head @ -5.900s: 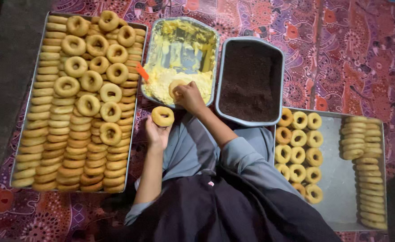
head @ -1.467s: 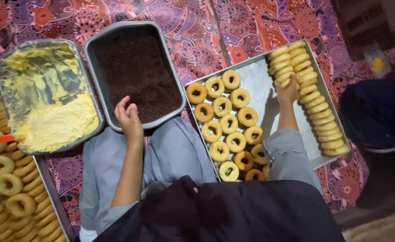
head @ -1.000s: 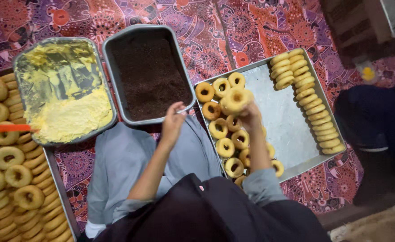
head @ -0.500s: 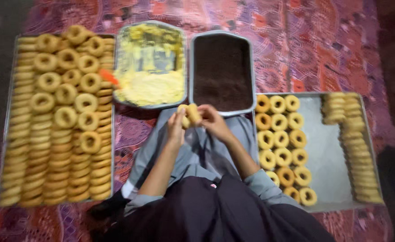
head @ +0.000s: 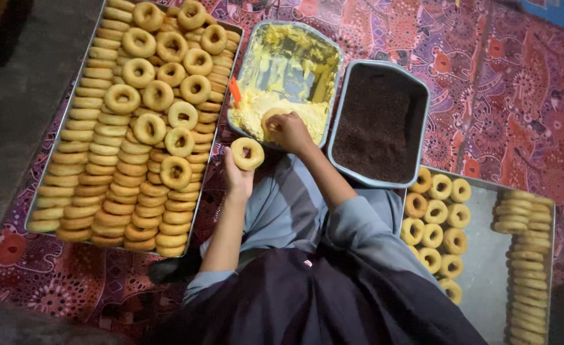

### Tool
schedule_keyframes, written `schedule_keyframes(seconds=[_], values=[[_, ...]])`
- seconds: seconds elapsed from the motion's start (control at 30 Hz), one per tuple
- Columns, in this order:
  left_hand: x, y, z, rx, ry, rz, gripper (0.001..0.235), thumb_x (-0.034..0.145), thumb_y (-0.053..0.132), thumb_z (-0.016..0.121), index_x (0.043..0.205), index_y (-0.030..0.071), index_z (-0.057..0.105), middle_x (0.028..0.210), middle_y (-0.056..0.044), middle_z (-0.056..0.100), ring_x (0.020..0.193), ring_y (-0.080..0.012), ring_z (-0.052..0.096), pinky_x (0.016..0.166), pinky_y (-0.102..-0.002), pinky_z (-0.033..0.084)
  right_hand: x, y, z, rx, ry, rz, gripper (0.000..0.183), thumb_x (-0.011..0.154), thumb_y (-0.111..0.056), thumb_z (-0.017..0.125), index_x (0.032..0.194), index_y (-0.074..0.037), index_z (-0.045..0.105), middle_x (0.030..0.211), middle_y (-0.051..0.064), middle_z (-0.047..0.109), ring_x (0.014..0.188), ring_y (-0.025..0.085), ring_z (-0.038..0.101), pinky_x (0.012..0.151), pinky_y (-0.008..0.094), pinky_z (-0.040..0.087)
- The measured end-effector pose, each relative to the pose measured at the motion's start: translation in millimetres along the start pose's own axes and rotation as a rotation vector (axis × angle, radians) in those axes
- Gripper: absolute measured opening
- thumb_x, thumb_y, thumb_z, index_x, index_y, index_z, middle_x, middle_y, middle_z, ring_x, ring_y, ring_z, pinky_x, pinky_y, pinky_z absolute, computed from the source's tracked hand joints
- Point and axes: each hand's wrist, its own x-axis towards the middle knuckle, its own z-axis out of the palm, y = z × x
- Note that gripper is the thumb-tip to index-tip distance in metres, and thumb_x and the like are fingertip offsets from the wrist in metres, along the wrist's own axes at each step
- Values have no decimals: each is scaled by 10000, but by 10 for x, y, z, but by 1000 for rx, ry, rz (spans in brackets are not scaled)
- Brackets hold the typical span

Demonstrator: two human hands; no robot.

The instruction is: The person sits on the floor and repeatedly picks donuts from a tray, fills the center hole with a yellow paste using their fingers, then rolls the filled donut in a tray of dark crumbs before placing it on a separate tray.

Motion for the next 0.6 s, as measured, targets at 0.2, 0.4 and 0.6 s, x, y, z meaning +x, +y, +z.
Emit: schedule_keyframes(seconds=[0.2,0.4,0.6], values=[[-48,-2,83,0,-7,-192,685,995,620,381,1353,74,589,1273,-108,645,1109,-251,629,933,-401,489,-479,-294,35,275,-116,-145,299,806,-105,779,1101,-78,742,981,131,702,934,319,664,864,421,545],[-126,-73,131,-66,-111,-57,619,1061,522,420,1394,16,546,1356,-128,610,1263,-266,592,1101,-448,481,-190,-10,-116,-62,32,58,238,809,-76,775,1046,-94,791,984,121,746,967,348,650,896,421,537],[-151,-8,157,-28,-144,-142,629,1067,522,390,1460,47,518,1419,-120,582,1281,-261,548,1112,-427,398,-458,-220,26,242,-61,-86,294,793,-104,773,1087,-89,758,981,119,724,927,300,672,859,403,556]])
